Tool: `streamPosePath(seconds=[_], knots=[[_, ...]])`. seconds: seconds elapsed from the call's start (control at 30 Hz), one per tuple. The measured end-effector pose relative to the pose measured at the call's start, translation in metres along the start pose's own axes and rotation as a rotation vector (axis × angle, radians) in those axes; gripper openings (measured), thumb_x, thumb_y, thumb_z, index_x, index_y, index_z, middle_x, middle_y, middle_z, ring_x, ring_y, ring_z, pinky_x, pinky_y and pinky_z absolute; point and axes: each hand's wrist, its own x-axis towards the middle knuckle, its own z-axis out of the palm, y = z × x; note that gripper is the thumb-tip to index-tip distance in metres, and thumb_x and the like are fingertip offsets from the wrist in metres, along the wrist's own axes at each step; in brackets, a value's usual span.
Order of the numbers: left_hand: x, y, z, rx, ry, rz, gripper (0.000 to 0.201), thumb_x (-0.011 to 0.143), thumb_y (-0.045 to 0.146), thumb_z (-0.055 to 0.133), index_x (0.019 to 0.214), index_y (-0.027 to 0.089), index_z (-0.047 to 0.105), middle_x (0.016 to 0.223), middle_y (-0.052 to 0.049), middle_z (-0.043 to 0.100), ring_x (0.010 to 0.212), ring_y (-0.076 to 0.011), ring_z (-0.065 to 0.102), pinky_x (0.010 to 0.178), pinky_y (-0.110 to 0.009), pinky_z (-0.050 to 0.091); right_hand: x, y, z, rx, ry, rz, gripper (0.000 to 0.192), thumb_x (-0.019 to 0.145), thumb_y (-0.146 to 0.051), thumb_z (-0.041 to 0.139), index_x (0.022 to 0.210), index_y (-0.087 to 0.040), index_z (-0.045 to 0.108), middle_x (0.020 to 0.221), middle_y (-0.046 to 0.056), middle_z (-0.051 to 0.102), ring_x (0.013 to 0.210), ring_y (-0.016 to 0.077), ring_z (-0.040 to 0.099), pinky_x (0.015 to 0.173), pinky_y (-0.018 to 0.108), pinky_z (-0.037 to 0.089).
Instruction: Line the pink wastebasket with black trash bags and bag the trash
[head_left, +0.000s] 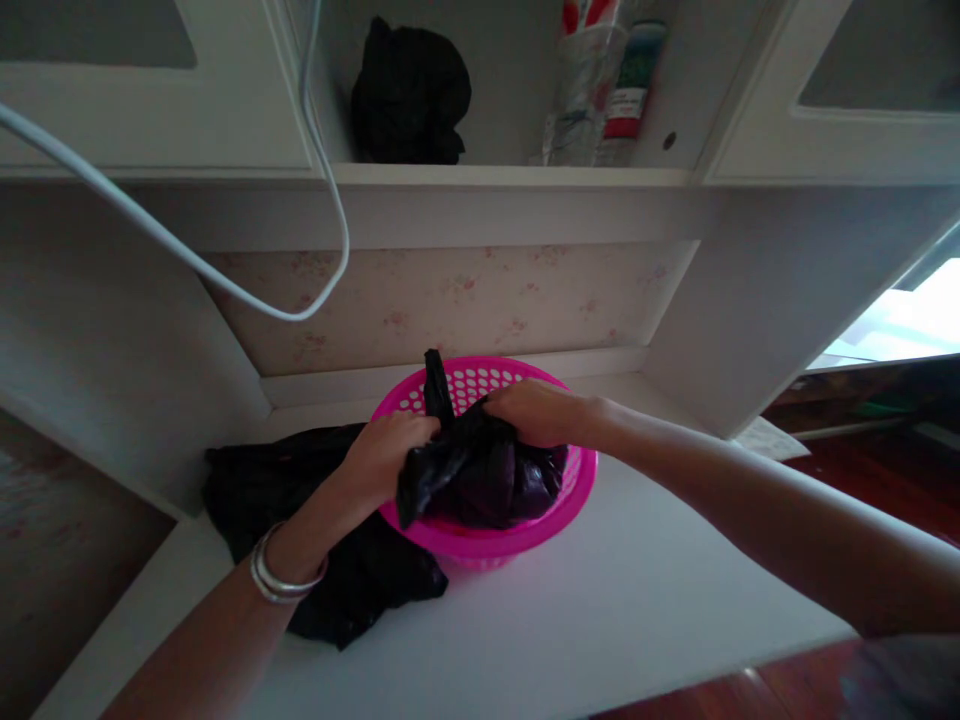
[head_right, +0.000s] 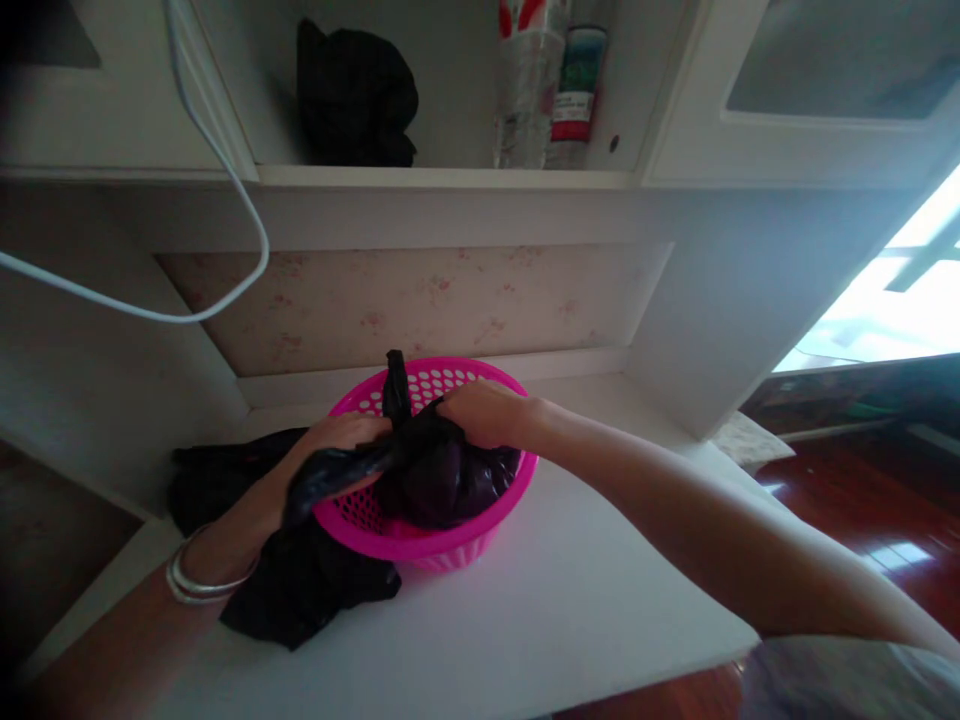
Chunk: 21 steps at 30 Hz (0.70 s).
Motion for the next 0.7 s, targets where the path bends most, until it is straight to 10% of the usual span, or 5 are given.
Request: streamPosePath(seconds=[0.27,0.37,0.47,0.7], knots=[[0.006,0.002,0.001,0.163,-0.102,-0.084,0.006,0.081,0.019,0.064,0.082,0.023,0.069,0.085,-0.012,0.077,0.087,-0.0365,0.075,0.076,-0.045,0.056,-0.005,0.010,-0.035,0.181,-0.187,-0.127,0.032,0.078,-0.010,0.073,0.108,-0.020,0.079,0.099,0.002,0.083,0.087,0.0202,0.075,0.071,0.026,0.053],[0.008,-0.001,-0.001,0.150,-0.110,-0.070,0.008,0.080,0.020,0.063,0.085,0.023,0.069,0.093,-0.013,0.078,0.094,-0.0377,0.075,0.078,-0.046,0.056,-0.007,0.006,-0.048,0.276,0.029,-0.089,0.033,0.091,-0.009,0.059,0.118,-0.018,0.075,0.111,0.004,0.081,0.098,0.0179,0.074,0.082,0.025,0.053],[0.006,0.001,-0.006,0.113,-0.111,-0.062,0.015,0.076,0.020,0.064,0.089,0.022,0.070,0.098,-0.012,0.078,0.096,-0.0367,0.074,0.080,-0.045,0.056,0.002,-0.005,-0.040,0.321,0.208,-0.058,0.029,0.100,-0.015,0.051,0.116,-0.016,0.075,0.111,0.007,0.080,0.099,0.0196,0.073,0.085,0.029,0.051],[0.000,-0.007,-0.011,-0.065,-0.108,-0.025,0.029,0.090,0.033,0.065,0.117,0.023,0.071,0.114,-0.008,0.080,0.104,-0.0277,0.075,0.085,-0.037,0.058,0.013,-0.013,-0.001,0.305,0.123,-0.088,0.028,0.090,-0.025,0.077,0.117,-0.017,0.077,0.107,0.008,0.081,0.096,0.0232,0.073,0.082,0.031,0.050]])
